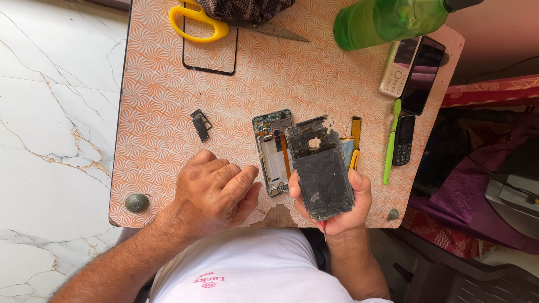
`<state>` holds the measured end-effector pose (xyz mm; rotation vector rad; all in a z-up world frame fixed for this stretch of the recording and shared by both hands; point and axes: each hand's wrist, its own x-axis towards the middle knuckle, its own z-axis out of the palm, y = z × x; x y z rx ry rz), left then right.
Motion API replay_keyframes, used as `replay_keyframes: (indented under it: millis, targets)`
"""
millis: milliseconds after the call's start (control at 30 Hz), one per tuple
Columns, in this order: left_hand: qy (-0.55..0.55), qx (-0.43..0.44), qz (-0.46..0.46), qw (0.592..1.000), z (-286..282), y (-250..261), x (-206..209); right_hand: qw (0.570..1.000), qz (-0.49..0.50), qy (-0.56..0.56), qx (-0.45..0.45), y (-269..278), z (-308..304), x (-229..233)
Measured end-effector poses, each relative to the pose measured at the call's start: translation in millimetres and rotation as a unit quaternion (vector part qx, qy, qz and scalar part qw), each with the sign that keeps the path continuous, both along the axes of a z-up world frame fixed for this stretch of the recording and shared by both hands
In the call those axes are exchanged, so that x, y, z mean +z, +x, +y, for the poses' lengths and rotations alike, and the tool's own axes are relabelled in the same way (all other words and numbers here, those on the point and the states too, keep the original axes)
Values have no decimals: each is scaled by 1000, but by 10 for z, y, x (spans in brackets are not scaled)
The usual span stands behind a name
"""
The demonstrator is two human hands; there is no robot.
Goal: The person is repairing a disassembled mobile phone on a table. They use a red screwdriver to work on the internal components, then remove and inspect the battery. They also use a green toothbrush to clean the phone's interior and a yellow utility knife to scrape or pry at parts of the device.
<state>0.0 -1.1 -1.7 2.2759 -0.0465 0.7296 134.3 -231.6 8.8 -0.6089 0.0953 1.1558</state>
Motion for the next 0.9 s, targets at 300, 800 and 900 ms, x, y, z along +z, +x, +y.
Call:
replay_keyframes:
  millis: [300,800,900]
  targets:
    - [-187,19,55,981,13,8,197,996,28,20,84,-73,-63,41]
    - [-447,-106,235,857,-163,-13,107,989,54,-18,137,-411,-510,-25]
    - [-457,-114,217,855,-237,-34,44,989,66,-16,134,-413,-494,15]
